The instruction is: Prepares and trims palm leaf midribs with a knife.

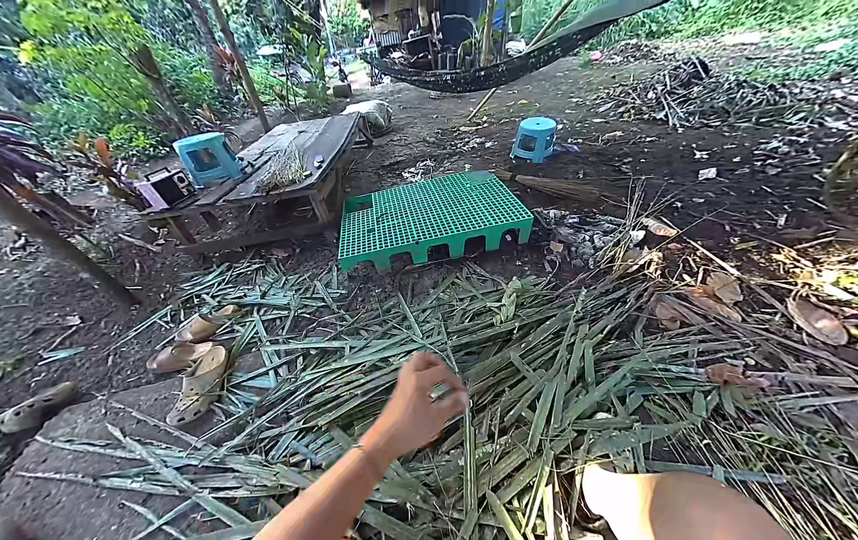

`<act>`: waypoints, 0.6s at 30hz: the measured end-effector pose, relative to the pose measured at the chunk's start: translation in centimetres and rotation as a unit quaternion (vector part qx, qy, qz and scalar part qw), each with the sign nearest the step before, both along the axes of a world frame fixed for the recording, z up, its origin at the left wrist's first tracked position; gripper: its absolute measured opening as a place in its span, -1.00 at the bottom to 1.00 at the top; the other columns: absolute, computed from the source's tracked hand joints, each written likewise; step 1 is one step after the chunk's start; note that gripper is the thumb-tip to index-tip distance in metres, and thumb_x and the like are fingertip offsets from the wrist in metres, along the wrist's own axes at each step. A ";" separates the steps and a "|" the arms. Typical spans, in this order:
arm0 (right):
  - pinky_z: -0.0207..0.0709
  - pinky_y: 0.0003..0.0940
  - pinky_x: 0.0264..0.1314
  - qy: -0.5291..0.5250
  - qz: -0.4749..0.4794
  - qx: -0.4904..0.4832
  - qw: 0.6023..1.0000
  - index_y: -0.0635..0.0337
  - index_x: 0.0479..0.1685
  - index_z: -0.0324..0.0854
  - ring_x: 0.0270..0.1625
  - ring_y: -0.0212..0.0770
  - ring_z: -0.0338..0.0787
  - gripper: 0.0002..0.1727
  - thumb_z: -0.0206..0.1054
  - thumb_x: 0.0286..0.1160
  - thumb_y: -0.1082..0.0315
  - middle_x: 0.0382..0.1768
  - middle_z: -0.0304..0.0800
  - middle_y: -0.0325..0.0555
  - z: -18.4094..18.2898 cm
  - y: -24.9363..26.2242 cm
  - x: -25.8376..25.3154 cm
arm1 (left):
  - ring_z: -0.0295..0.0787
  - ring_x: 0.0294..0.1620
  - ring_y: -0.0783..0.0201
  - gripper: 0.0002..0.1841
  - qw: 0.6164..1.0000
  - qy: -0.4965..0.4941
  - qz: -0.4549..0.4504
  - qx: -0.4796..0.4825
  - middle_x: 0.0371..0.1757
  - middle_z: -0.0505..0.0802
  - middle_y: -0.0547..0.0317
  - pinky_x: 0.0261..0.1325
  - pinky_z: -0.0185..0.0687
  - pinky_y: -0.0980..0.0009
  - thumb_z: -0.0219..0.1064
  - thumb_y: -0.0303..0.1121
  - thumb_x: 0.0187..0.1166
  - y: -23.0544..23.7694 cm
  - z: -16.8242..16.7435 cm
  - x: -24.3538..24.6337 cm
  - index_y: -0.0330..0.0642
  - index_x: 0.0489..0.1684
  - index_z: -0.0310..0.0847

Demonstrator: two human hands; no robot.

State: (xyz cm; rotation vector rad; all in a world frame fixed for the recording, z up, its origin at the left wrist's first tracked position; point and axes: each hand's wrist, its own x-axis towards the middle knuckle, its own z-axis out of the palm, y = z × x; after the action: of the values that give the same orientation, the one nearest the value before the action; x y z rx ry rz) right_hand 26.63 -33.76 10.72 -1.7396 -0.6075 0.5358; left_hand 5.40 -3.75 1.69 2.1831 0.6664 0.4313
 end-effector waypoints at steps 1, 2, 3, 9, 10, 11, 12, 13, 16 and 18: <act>0.57 -0.59 0.10 -0.029 0.009 0.056 0.998 0.45 0.38 0.30 -0.12 -0.61 0.68 -0.56 0.11 0.49 0.56 -0.07 0.66 -0.30 -2.0 0.4 2.2 | 0.54 0.49 -0.06 -0.70 0.999 -0.009 -0.041 -0.001 0.37 0.69 -0.17 0.47 0.51 0.00 0.50 -0.25 0.50 -0.9 0.4 1.5 -0.21 0.08 0.82; 0.60 -0.55 0.08 -0.070 0.056 0.107 0.990 0.39 0.54 0.18 -0.08 -0.61 0.69 -0.42 0.12 0.47 0.56 0.01 0.64 -0.38 -4.3 1.0 5.0 | 0.48 0.57 -0.08 -0.58 0.997 -0.016 -0.076 -0.011 0.48 0.62 -0.17 0.51 0.49 -0.01 0.53 -0.27 0.46 -1.9 0.7 3.2 -0.20 0.27 0.74; 0.61 -0.56 -0.01 -0.112 0.092 0.166 0.975 0.34 0.63 0.08 -0.08 -0.61 0.67 -0.32 0.13 0.43 0.56 0.07 0.59 -0.45 -5.9 2.4 7.2 | 0.41 0.64 -0.12 -0.43 0.994 -0.022 -0.105 -0.027 0.60 0.54 -0.20 0.58 0.44 -0.05 0.57 -0.29 0.43 -2.9 1.1 4.8 -0.21 0.46 0.62; 0.67 -0.57 -0.06 -0.040 0.121 0.325 0.937 0.19 0.58 0.27 -0.11 -0.50 0.73 -0.31 0.15 0.27 0.51 0.05 0.67 -0.39 -5.2 16.2 1.0 | 0.75 0.04 0.21 -0.60 0.975 -0.156 -0.118 -0.109 0.14 0.78 -0.14 0.16 0.68 0.26 0.09 -0.37 0.81 -6.4 0.5 9.8 -0.44 0.48 0.47; 0.67 -0.54 0.04 -0.044 0.139 0.317 0.937 0.29 0.61 0.22 -0.02 -0.46 0.74 -0.30 0.18 0.31 0.49 0.06 0.68 -0.33 -5.9 17.3 0.6 | 0.73 -0.13 0.35 -0.64 0.970 -0.186 -0.099 -0.121 -0.07 0.80 -0.02 0.05 0.67 0.37 0.00 -0.38 0.84 -6.4 -0.3 9.7 -0.47 0.35 0.53; 0.68 -0.50 0.10 -0.039 0.158 0.294 0.942 0.36 0.64 0.19 0.03 -0.42 0.76 -0.28 0.21 0.36 0.46 0.05 0.71 -0.28 -6.7 18.1 0.5 | 0.71 -0.19 0.46 -0.63 0.963 -0.217 -0.076 -0.137 -0.16 0.80 0.10 0.02 0.68 0.46 -0.04 -0.37 0.86 -6.2 -1.4 9.5 -0.48 0.29 0.57; 0.70 -0.46 0.12 -0.021 0.180 0.256 0.949 0.39 0.65 0.20 0.02 -0.40 0.79 -0.30 0.23 0.43 0.43 0.02 0.77 -0.24 -7.6 18.5 0.5 | 0.69 -0.20 0.54 -0.62 0.955 -0.245 -0.054 -0.156 -0.18 0.80 0.17 0.02 0.66 0.51 -0.04 -0.36 0.85 -5.9 -2.7 9.4 -0.47 0.26 0.60; 0.72 -0.45 0.07 0.006 0.198 0.209 0.958 0.38 0.64 0.25 -0.04 -0.39 0.82 -0.35 0.21 0.50 0.40 -0.05 0.82 -0.23 -8.5 18.8 0.5 | 0.69 -0.16 0.56 -0.62 0.947 -0.265 -0.035 -0.177 -0.15 0.81 0.18 0.07 0.66 0.52 -0.01 -0.35 0.85 -5.5 -4.2 9.3 -0.47 0.24 0.62; 0.76 -0.40 0.09 0.087 0.207 0.121 0.967 0.36 0.55 0.38 -0.11 -0.32 0.86 -0.54 0.11 0.68 0.48 -0.14 0.83 -0.15 -10.2 18.9 1.0 | 0.75 0.17 0.37 -0.58 0.941 -0.251 0.032 -0.225 0.15 0.82 -0.01 0.38 0.62 0.34 0.01 -0.27 0.82 -3.6 -10.5 9.2 -0.45 0.26 0.65; 0.77 -0.40 0.09 0.103 0.194 0.129 0.967 0.35 0.50 0.42 -0.11 -0.31 0.86 -0.58 0.10 0.69 0.51 -0.14 0.82 -0.16 -10.1 19.0 1.0 | 0.62 0.48 0.08 -0.58 0.961 -0.133 0.139 -0.200 0.43 0.71 -0.15 0.58 0.45 0.11 0.08 -0.25 0.80 -1.4 -16.0 8.4 -0.36 0.41 0.61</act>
State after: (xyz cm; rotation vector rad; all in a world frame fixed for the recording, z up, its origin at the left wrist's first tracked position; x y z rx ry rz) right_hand 27.60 -14.79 0.59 -1.3034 -0.8341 0.8587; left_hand 13.75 -5.13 -14.32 1.6207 0.8317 0.6602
